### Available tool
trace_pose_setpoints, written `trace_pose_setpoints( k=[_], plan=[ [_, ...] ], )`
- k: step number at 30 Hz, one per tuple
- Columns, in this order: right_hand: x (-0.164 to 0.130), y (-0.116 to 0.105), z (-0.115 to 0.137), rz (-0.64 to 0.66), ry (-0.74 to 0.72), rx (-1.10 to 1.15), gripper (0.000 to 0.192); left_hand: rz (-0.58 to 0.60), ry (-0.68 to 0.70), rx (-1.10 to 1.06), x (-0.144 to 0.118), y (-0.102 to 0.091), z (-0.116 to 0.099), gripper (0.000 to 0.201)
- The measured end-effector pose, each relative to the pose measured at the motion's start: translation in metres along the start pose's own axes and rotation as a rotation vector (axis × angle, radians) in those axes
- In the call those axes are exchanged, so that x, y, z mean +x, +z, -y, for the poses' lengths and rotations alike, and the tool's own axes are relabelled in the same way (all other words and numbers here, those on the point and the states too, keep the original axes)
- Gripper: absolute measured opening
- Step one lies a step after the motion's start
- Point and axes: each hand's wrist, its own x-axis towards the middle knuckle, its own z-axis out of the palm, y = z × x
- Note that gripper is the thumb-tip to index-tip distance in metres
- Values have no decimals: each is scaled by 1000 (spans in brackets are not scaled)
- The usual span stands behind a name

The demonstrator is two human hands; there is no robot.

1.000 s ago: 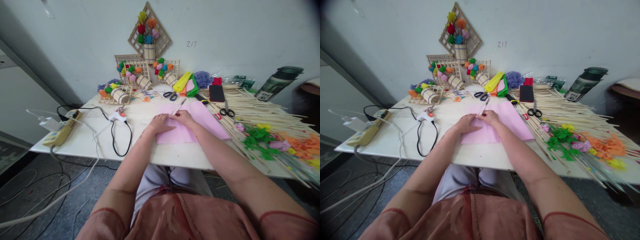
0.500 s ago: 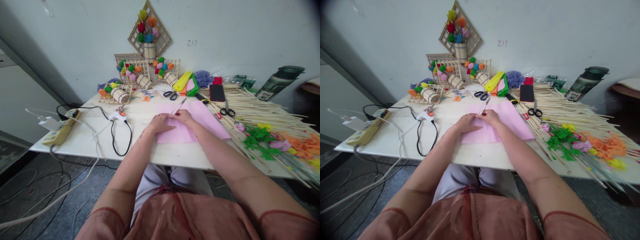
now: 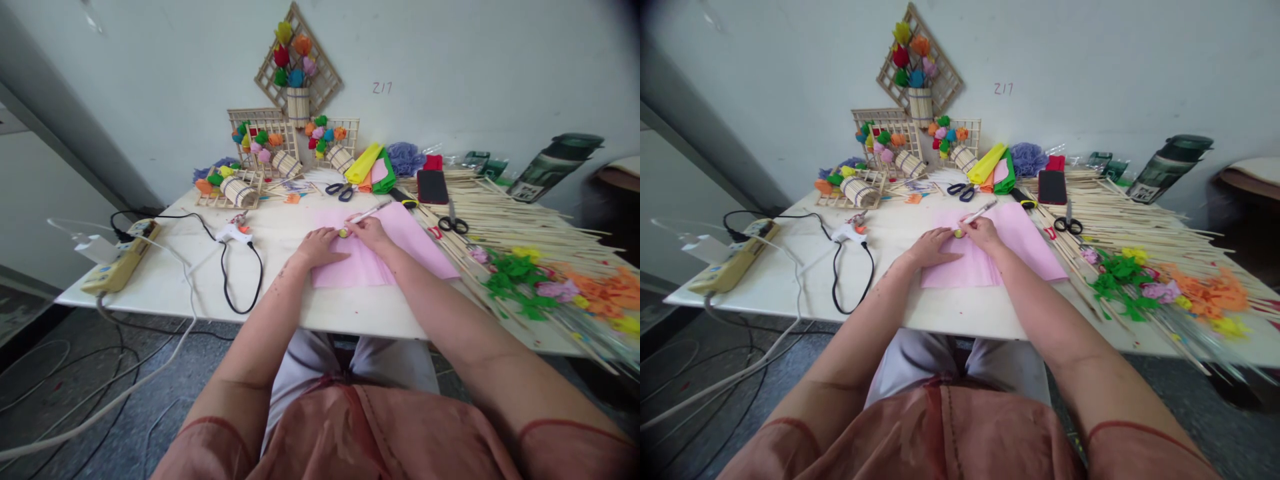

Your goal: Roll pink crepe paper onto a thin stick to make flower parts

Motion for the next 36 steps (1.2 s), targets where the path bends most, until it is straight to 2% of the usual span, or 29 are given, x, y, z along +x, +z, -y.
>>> trace_pose_setpoints(
  k=[6, 15, 21, 24, 28, 33, 36],
  plan=[
    [-8, -9, 12, -24, -67, -88, 20, 18, -20, 30, -1, 0, 0, 77],
    [-6, -15, 12, 145, -262, -565, 30, 6, -8, 45, -1, 2, 2, 78],
    [-2, -6, 11, 163, -347, -679, 24, -2, -8, 41, -2, 0, 1, 78],
    [-2, -6, 9, 121, -343, -665, 26, 3, -7, 49, -3, 0, 0, 77],
    [0, -11, 5, -8, -311, -589, 26, 0, -18, 52, -5, 0, -1, 76],
    [0, -20, 1, -130, -245, -570, 24, -7, -116, 49, -8, -3, -4, 90],
    [-2, -25, 3, -173, -215, -556, 24, 33, -176, 49, -7, -4, -6, 96]
  ],
)
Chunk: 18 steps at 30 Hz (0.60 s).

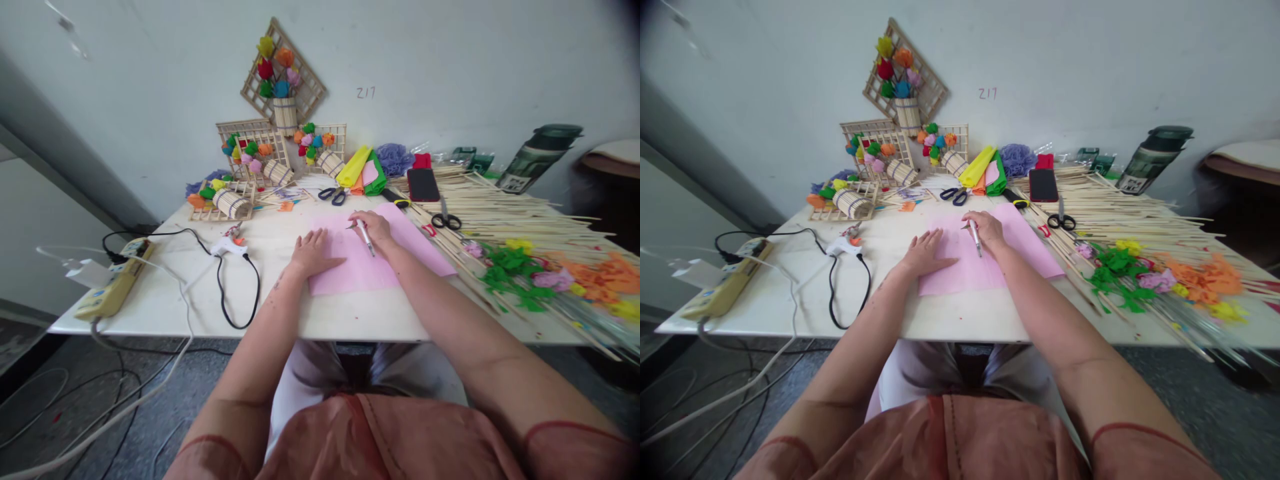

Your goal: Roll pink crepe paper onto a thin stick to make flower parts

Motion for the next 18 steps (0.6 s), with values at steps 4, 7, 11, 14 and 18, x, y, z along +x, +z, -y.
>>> trace_pose_setpoints(
  k=[4, 7, 11, 14, 18],
  plan=[
    [0, -8, 1, -25, 78, 15, 27, 45, -46, -2, 1, -1, 0, 102],
    [-1, -12, 1, -41, 114, 40, 28, 34, -48, 10, 1, -1, 1, 102],
    [-3, -13, 2, -24, 103, 53, 28, -72, 87, 50, 1, -1, -3, 85],
    [-4, -11, 2, 0, 86, 60, 27, -126, 209, 80, 0, 0, -12, 72],
    [-5, -9, 1, 16, 84, 82, 28, -57, 220, 95, -1, 4, -24, 74]
  ],
)
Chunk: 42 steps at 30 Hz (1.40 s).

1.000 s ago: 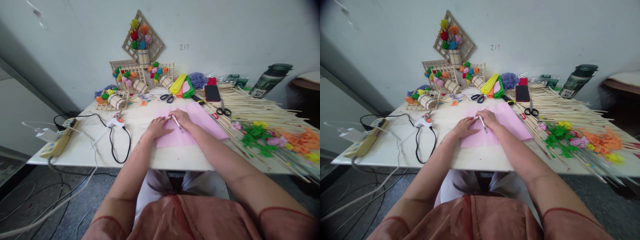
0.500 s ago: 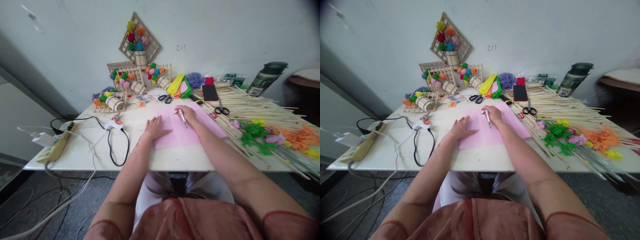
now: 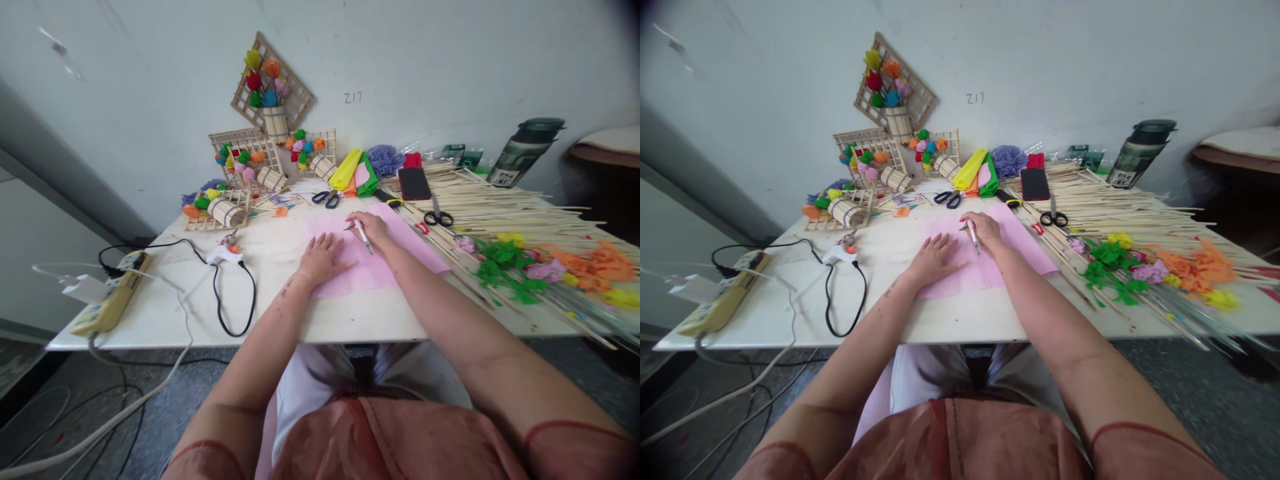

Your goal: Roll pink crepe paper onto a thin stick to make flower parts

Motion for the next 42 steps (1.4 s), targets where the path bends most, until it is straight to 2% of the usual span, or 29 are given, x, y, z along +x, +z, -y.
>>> trace_pose_setpoints(
  k=[4, 9, 13, 25, 42],
  plan=[
    [0, 2, -2, 7, -20, 7, 30, 82, -30, -27, 1, 2, -2, 73],
    [2, 7, -2, 70, -29, -22, 25, 108, -35, -45, 1, 1, 0, 76],
    [2, 11, -3, 123, -47, -46, 29, 121, -41, -63, 1, -1, 0, 76],
    [3, 10, -3, 219, -76, -155, 28, 113, -46, -76, 1, -1, -1, 75],
    [4, 13, -2, 204, -59, -232, 26, 91, -40, -64, 1, 0, -1, 74]
  ],
)
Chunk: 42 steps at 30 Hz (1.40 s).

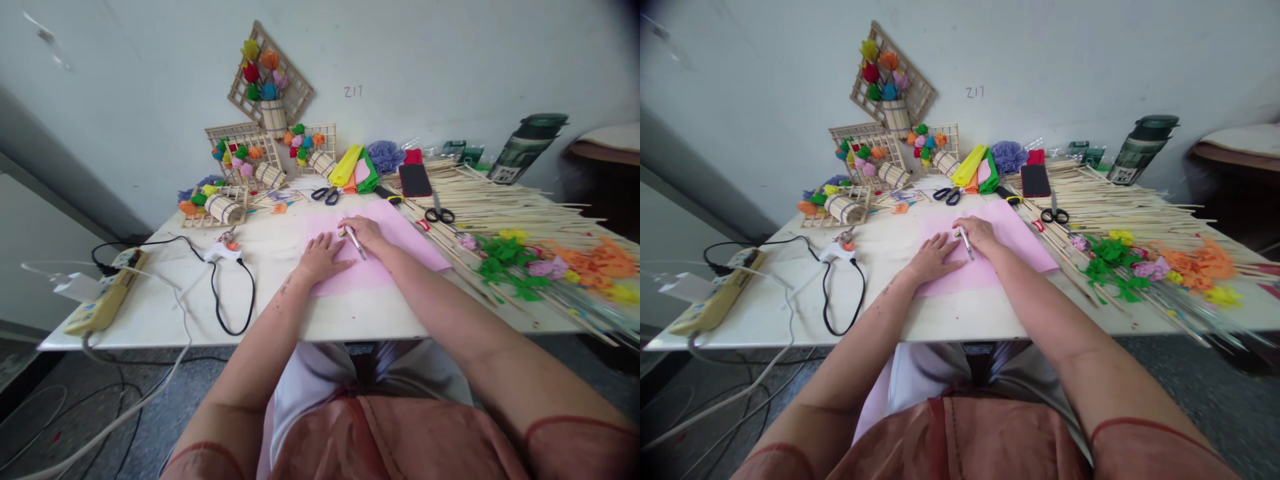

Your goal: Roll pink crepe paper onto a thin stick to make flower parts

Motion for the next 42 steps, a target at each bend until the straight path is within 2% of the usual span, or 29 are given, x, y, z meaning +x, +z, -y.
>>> trace_pose_setpoints(
  k=[13, 20, 27, 32, 38, 42],
  plan=[
    [-3, -8, 0, 43, -85, 35, 32, -18, 2, 3, 0, 0, 0, 76],
    [-6, -8, 0, -20, -54, 33, 28, -28, 8, 2, -1, -1, -1, 76],
    [-3, -6, -1, 24, -24, 32, 26, -37, 7, 9, 0, 2, 0, 74],
    [-2, -3, 1, 13, -35, 7, 26, -71, -7, 42, 1, 4, 0, 79],
    [-4, -6, 5, 31, -15, -26, 26, -166, -15, 136, 2, 4, -8, 59],
    [-5, -6, 3, 11, -12, 23, 24, -174, -34, 163, 4, 3, -12, 55]
  ],
)
